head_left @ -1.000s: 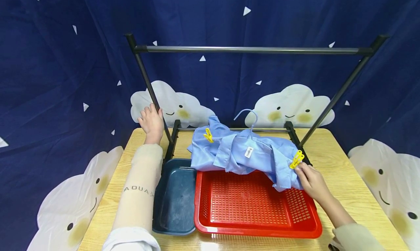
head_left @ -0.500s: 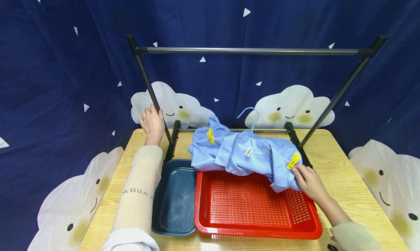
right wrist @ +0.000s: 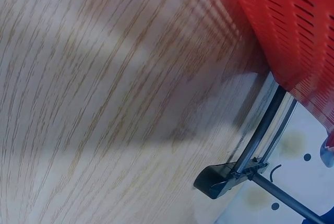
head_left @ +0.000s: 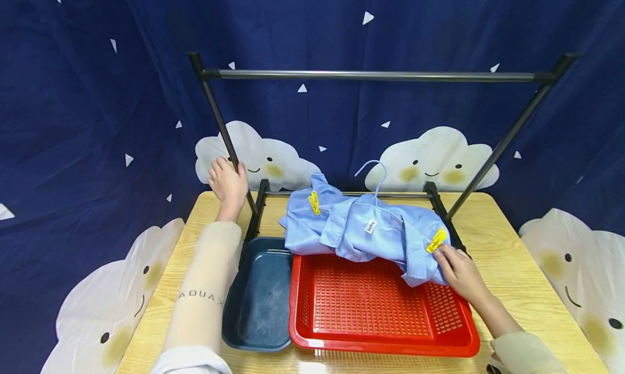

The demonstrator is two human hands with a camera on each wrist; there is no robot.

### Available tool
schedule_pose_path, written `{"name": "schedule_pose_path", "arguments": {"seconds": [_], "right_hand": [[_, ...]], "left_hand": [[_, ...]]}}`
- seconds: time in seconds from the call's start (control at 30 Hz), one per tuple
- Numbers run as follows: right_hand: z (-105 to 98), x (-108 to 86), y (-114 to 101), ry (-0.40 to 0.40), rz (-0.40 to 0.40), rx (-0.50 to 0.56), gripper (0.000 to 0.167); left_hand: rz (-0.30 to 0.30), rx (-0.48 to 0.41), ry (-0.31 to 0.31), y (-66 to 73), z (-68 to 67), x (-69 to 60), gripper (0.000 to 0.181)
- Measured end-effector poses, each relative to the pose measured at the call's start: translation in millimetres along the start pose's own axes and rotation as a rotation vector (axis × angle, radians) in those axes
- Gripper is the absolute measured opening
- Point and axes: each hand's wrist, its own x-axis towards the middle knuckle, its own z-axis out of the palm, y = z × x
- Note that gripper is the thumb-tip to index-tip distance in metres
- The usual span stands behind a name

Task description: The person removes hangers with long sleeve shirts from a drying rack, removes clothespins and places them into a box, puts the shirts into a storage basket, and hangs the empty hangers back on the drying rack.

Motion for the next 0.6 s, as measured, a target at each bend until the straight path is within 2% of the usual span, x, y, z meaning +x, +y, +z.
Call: {"name": "schedule_pose_path", "arguments": {"seconds": [0.1, 0.2, 0.27, 0.37, 0.43, 0.53, 0.6], "right_hand": [[-1, -0.5, 0, -0.002, 0.005, -0.005, 0.011], [-1, -0.9, 0, -0.003, 0.002, -0.010, 0.012], [-1, -1.0, 0, -0.004, 0.000, -0.014, 0.012], [0, -1.1, -1, -0.004, -0.004, -0.018, 0.012], [0, -1.0, -1, -0.001, -0.010, -0.017, 0.012], [1, -0.7, 0, 0.007, -0.020, -0.013, 0.011], [1, -0.7, 0, 0.012, -0.025, -0.009, 0.011]], "left_hand": [[0.070, -0.091, 0.122, 4.8, 1.5, -3.9, 0.036], [0.203, -0.162, 0.203, 10.1, 3.5, -9.1, 0.026], [0.304, -0.196, 0.221, 13.6, 5.9, -12.8, 0.022], [0.426, -0.228, 0.201, 19.6, 8.9, -18.9, 0.019], [0.490, -0.245, 0.163, 24.2, 10.7, -22.9, 0.017], [0.574, -0.257, 0.064, 30.5, 13.7, -28.8, 0.018], [0.621, -0.261, -0.028, 34.2, 16.5, -33.2, 0.020]]}}
